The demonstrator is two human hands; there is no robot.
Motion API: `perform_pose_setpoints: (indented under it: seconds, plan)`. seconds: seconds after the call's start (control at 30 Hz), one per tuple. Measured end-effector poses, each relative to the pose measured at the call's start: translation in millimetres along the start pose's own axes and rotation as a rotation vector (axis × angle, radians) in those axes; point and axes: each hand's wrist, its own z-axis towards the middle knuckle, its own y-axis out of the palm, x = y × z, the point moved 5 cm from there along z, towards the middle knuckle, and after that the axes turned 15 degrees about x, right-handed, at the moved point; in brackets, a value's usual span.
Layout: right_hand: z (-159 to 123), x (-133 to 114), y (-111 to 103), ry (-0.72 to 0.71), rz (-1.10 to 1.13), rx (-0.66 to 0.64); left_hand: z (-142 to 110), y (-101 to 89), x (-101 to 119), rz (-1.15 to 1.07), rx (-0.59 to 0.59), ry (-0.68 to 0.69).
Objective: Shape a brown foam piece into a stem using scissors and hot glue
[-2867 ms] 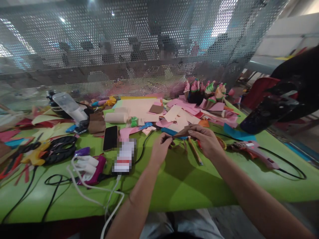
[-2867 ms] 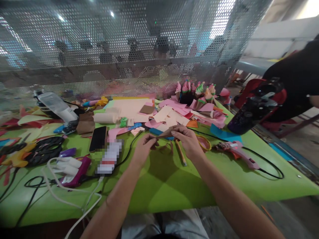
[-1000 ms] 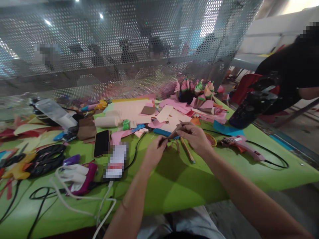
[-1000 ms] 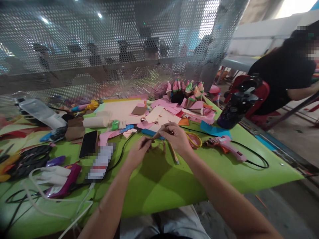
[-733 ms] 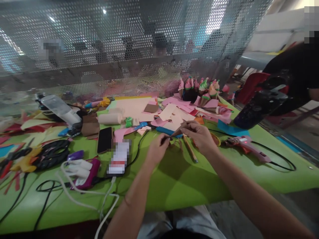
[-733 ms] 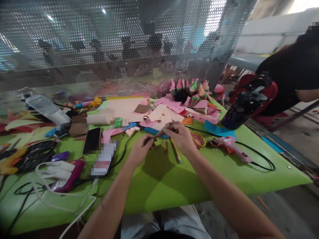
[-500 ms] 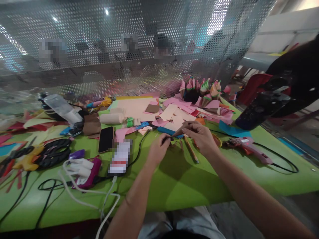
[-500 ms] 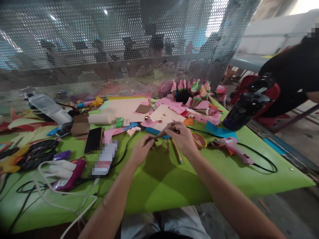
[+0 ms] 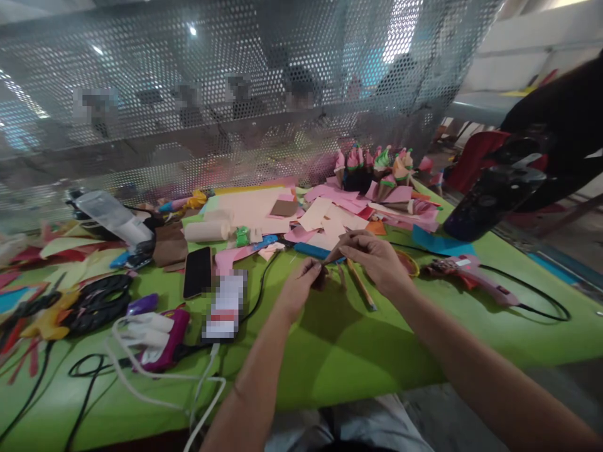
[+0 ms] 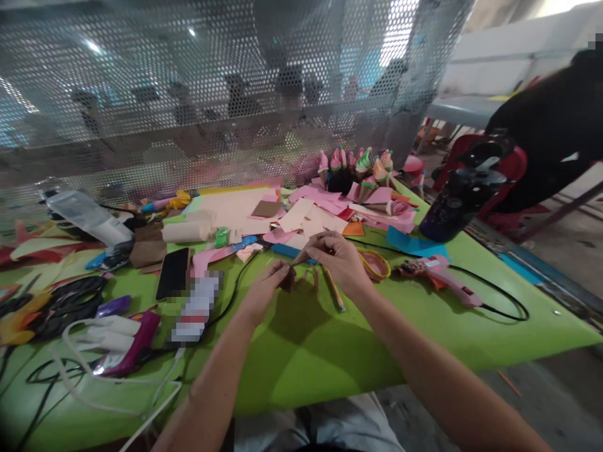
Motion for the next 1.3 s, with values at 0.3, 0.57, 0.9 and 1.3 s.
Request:
perform_pose_setpoints:
  seconds: [0.3,0.57,0.9,1.3]
  plan:
    - [1,0,0,-0.06,0.009,0.053,0,-0.8,4,0.233,-0.001,0.148]
    - [-5,-10,7,-0.141,-0.01,0.009,1,0.0,1,0.268,-0.006,0.158]
    - [-4,-8,7,-0.226,-0.015,0.049,2,-4.1,2,0.485,0.069,0.309]
    - [-12,-18,10,-0.337,-0.109,0.011,-2,5.9,6,0.413,0.03,0.327]
